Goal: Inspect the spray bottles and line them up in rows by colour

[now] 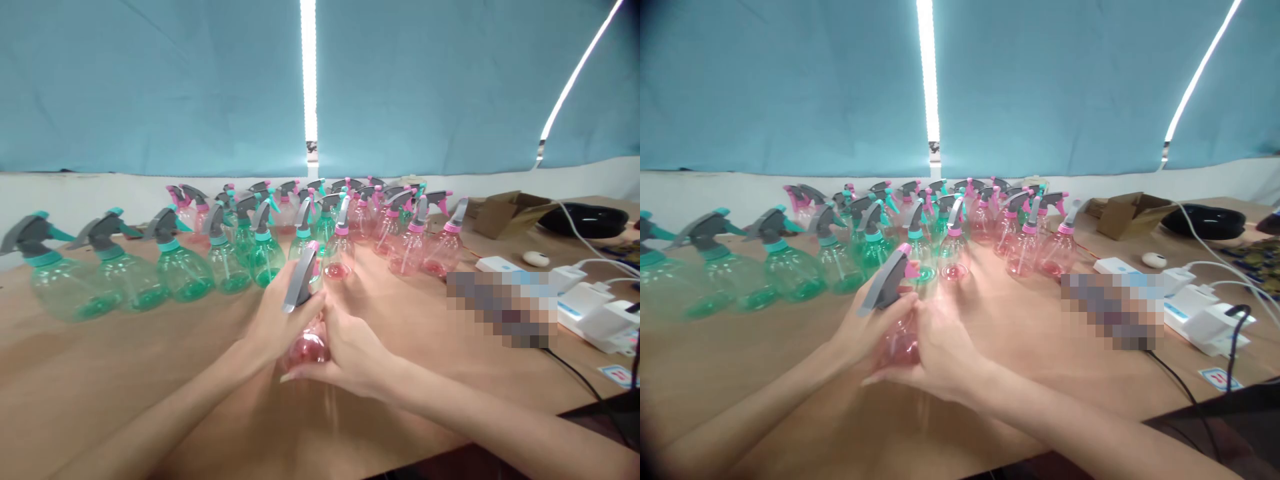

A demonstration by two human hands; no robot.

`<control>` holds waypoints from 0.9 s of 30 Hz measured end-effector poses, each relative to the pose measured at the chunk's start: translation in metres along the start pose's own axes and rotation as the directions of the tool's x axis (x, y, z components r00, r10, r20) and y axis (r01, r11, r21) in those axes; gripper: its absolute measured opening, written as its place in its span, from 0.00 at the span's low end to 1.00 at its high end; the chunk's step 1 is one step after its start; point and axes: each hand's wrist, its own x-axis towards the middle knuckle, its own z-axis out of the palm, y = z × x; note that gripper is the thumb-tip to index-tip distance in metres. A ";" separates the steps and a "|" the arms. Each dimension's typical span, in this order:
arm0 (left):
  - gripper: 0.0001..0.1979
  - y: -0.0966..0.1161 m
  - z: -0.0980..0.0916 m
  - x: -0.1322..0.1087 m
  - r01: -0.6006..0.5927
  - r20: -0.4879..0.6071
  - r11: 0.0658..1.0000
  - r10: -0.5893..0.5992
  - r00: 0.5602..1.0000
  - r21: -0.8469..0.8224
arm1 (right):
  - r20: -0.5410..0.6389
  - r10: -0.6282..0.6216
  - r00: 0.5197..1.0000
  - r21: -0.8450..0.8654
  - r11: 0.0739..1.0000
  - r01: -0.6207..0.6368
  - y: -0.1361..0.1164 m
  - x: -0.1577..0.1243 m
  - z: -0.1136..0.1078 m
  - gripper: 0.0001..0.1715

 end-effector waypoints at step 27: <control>0.06 0.005 0.005 0.015 -0.111 0.088 0.993 0.108 0.990 0.030 | 0.072 -0.055 0.996 -0.174 0.982 0.067 0.113 0.007 -0.023 0.23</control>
